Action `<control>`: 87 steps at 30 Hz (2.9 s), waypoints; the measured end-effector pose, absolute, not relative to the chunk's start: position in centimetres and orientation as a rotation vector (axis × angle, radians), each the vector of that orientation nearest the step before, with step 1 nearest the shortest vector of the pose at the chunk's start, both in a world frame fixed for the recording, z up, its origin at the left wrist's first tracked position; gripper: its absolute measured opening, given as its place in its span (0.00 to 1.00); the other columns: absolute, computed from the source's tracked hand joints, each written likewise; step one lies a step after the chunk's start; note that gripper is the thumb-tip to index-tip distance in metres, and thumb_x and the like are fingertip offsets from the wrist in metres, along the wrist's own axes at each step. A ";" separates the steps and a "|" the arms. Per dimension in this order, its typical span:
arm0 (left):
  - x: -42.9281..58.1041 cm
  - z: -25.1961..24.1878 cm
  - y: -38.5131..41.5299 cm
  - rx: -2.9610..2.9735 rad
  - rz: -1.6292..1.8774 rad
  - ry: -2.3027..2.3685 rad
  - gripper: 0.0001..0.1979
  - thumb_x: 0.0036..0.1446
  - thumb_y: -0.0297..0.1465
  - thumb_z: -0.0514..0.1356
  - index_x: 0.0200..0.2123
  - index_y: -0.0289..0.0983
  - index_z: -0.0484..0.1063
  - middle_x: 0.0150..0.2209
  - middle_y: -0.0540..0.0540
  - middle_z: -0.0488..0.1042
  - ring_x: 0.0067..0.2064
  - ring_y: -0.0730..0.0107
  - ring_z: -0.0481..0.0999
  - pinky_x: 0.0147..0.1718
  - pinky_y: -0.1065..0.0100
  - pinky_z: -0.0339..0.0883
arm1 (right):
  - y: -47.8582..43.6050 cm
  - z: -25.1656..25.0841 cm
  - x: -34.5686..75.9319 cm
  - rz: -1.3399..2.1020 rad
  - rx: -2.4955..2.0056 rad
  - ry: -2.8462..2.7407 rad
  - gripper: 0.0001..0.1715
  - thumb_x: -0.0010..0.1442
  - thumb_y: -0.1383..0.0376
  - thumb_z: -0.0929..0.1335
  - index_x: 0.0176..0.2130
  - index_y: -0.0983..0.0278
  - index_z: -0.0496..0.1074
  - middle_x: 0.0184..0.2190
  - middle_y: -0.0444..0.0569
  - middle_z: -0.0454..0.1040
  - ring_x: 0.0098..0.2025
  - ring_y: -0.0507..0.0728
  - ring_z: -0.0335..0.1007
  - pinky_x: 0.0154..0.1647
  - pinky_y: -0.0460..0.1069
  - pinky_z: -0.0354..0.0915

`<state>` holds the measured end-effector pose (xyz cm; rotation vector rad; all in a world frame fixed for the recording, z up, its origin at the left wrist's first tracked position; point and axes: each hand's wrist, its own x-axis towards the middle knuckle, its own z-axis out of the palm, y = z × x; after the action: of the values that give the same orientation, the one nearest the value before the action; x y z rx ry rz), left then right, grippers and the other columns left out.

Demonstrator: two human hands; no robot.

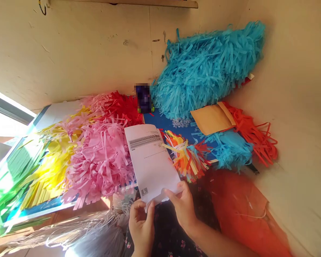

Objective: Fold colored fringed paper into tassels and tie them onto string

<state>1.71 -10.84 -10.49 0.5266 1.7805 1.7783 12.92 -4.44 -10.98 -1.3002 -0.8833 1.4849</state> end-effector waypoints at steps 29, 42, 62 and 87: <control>3.0 -10.2 -9.8 0.133 1.585 1.545 0.21 0.48 0.49 0.68 0.35 0.37 0.80 0.33 0.43 0.82 0.39 0.56 0.81 0.39 0.61 0.75 | -5.6 -10.7 13.9 1.389 -1.426 -1.142 0.13 0.50 0.60 0.74 0.33 0.62 0.69 0.28 0.43 0.72 0.30 0.55 0.68 0.33 0.47 0.65; 2.8 -11.6 -10.3 0.256 1.586 1.592 0.23 0.42 0.45 0.72 0.36 0.34 0.78 0.36 0.42 0.82 0.39 0.59 0.81 0.41 0.62 0.74 | -5.2 -10.6 14.2 1.375 -1.448 -1.255 0.04 0.51 0.64 0.73 0.30 0.63 0.77 0.30 0.47 0.77 0.32 0.57 0.72 0.35 0.49 0.68; 2.9 -11.4 -9.8 0.189 1.647 1.481 0.22 0.41 0.46 0.73 0.33 0.34 0.80 0.35 0.43 0.82 0.40 0.60 0.80 0.45 0.61 0.74 | -5.5 -10.0 14.4 1.363 -1.416 -1.299 0.07 0.51 0.62 0.75 0.30 0.62 0.77 0.29 0.46 0.76 0.32 0.56 0.71 0.35 0.48 0.66; 0.1 -6.4 -12.0 0.639 1.390 1.778 0.21 0.46 0.46 0.68 0.35 0.34 0.79 0.36 0.39 0.84 0.40 0.50 0.82 0.41 0.57 0.75 | -6.1 -7.1 15.8 1.443 -1.128 -1.341 0.35 0.62 0.55 0.71 0.63 0.64 0.61 0.57 0.60 0.73 0.56 0.65 0.73 0.52 0.55 0.73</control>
<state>0.06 -11.98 -6.40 0.6391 1.7782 1.3896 15.75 -6.07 -7.06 -1.1277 -1.3415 1.4425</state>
